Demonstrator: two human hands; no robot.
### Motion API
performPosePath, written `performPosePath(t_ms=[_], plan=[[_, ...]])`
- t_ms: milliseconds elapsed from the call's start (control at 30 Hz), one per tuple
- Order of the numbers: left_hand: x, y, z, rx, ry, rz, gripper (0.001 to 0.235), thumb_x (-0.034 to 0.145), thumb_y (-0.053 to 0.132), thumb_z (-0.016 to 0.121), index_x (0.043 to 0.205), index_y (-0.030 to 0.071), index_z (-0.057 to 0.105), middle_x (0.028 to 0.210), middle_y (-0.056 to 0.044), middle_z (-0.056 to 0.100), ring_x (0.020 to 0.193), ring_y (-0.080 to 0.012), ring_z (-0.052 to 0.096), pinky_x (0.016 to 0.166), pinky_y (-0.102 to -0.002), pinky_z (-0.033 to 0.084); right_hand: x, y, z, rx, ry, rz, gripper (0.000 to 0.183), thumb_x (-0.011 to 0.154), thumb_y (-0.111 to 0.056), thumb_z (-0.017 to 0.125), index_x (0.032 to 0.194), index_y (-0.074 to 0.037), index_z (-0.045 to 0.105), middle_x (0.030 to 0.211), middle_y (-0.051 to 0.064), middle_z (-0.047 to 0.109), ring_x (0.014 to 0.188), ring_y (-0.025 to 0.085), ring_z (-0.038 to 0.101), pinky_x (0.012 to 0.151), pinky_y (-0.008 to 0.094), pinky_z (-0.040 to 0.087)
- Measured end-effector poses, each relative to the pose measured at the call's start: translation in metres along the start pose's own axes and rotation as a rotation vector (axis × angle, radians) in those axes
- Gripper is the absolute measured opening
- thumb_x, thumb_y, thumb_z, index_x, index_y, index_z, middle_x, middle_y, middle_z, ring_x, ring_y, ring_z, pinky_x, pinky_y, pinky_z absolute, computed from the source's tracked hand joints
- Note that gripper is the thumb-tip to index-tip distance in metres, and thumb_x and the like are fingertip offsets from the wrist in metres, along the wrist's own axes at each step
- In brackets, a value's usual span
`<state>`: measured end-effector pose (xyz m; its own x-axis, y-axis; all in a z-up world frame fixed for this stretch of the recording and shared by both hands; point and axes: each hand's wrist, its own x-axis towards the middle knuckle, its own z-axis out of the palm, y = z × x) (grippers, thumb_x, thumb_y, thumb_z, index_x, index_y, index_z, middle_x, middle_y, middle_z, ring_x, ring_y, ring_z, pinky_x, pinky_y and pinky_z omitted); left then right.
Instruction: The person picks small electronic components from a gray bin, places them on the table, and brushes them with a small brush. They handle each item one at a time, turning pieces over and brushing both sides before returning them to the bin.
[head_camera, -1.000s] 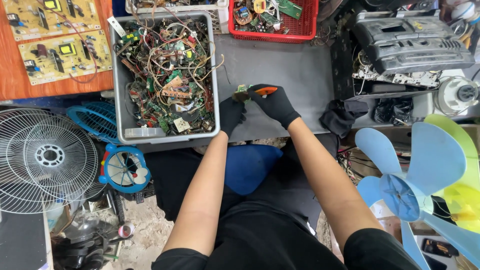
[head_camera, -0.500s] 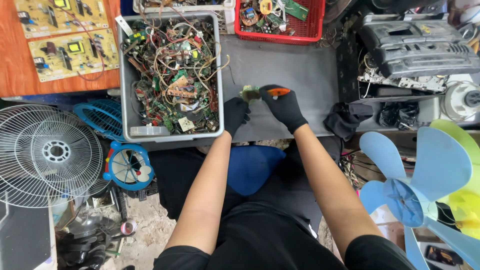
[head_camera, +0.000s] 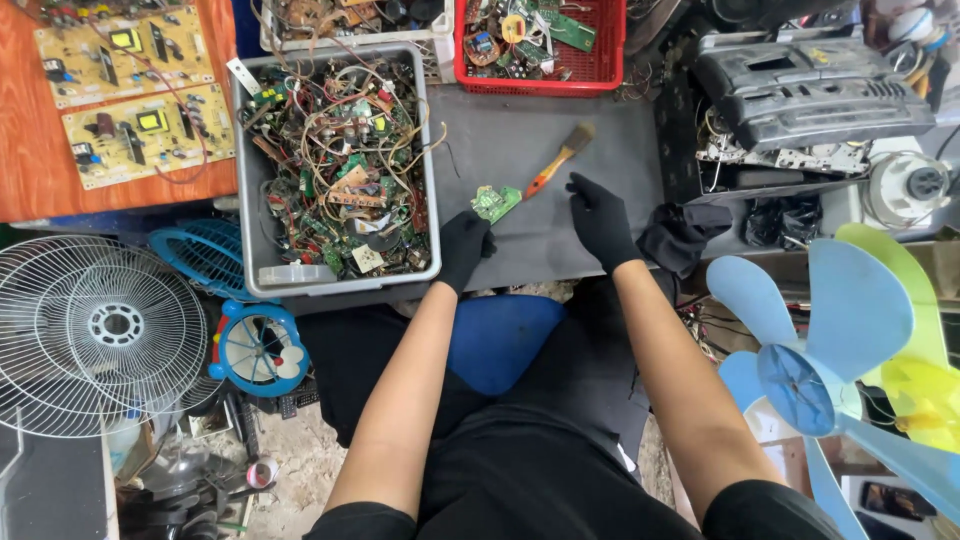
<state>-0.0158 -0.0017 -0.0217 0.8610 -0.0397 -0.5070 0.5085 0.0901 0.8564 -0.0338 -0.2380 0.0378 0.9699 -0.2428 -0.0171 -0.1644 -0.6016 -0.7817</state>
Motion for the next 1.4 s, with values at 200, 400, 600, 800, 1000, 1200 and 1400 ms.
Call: performPosePath(t_ms=[200, 400, 600, 800, 1000, 1200, 1400], plan=[[-0.083, 0.026, -0.008, 0.391, -0.072, 0.234, 0.017, 0.093, 0.019, 0.059, 0.082, 0.007, 0.063, 0.069, -0.013, 0.068, 0.073, -0.0223, 0.068, 0.074, -0.037, 0.056, -0.044, -0.062, 0.008, 0.189, -0.287, 0.161, 0.035, 0.101, -0.039, 0.057, 0.129, -0.019, 0.065, 0.102, 0.008, 0.074, 0.095, 0.021, 0.071, 0.090, 0.041, 0.054], [-0.111, 0.024, -0.030, 0.386, -0.013, 0.352, 0.015, 0.089, 0.015, 0.058, 0.075, 0.010, 0.060, 0.059, -0.011, 0.062, 0.066, -0.0190, 0.067, 0.063, -0.031, 0.053, -0.065, -0.074, 0.026, 0.349, -0.311, 0.228, 0.022, 0.095, -0.025, 0.069, 0.110, -0.010, 0.072, 0.085, 0.012, 0.074, 0.082, 0.018, 0.071, 0.085, 0.039, 0.055], [-0.136, 0.056, -0.031, 0.239, -0.028, 0.329, 0.023, 0.096, 0.020, 0.066, 0.085, 0.005, 0.052, 0.068, -0.015, 0.064, 0.077, -0.0241, 0.070, 0.071, -0.037, 0.055, -0.083, -0.094, 0.025, 0.512, -0.266, 0.282, 0.024, 0.097, -0.025, 0.069, 0.110, -0.005, 0.071, 0.090, 0.019, 0.072, 0.086, 0.024, 0.071, 0.087, 0.045, 0.055], [-0.144, 0.073, -0.017, -0.036, 0.003, 0.118, 0.056, 0.098, 0.027, 0.063, 0.134, -0.011, 0.045, 0.112, -0.030, 0.062, 0.102, -0.0391, 0.067, 0.089, -0.054, 0.060, -0.091, -0.117, 0.013, 0.715, -0.153, 0.334, 0.020, 0.094, -0.015, 0.070, 0.104, 0.002, 0.069, 0.090, 0.022, 0.070, 0.086, 0.025, 0.069, 0.083, 0.045, 0.057], [-0.129, 0.071, -0.022, -0.148, -0.023, 0.077, 0.063, 0.089, 0.022, 0.075, 0.135, -0.009, 0.045, 0.108, -0.028, 0.066, 0.101, -0.0371, 0.069, 0.086, -0.051, 0.061, -0.099, -0.121, 0.026, 0.947, -0.075, 0.419, 0.020, 0.091, -0.009, 0.071, 0.101, 0.007, 0.065, 0.090, 0.024, 0.066, 0.082, 0.029, 0.068, 0.081, 0.048, 0.059], [-0.140, 0.072, -0.021, -0.021, 0.011, 0.171, 0.026, 0.093, 0.029, 0.072, 0.105, 0.007, 0.066, 0.097, -0.015, 0.068, 0.102, -0.0307, 0.068, 0.086, -0.049, 0.056, -0.103, -0.175, 0.015, 0.960, -0.131, 0.429, 0.016, 0.090, -0.006, 0.069, 0.097, 0.008, 0.064, 0.087, 0.021, 0.063, 0.087, 0.024, 0.062, 0.084, 0.047, 0.055], [-0.136, 0.072, -0.035, 0.123, -0.037, 0.194, 0.024, 0.099, 0.031, 0.063, 0.098, 0.008, 0.065, 0.094, -0.016, 0.067, 0.100, -0.0316, 0.067, 0.084, -0.049, 0.054, -0.100, -0.152, 0.014, 0.719, -0.344, 0.323, 0.011, 0.091, -0.010, 0.069, 0.096, 0.000, 0.068, 0.088, 0.018, 0.068, 0.091, 0.028, 0.069, 0.084, 0.050, 0.057]])
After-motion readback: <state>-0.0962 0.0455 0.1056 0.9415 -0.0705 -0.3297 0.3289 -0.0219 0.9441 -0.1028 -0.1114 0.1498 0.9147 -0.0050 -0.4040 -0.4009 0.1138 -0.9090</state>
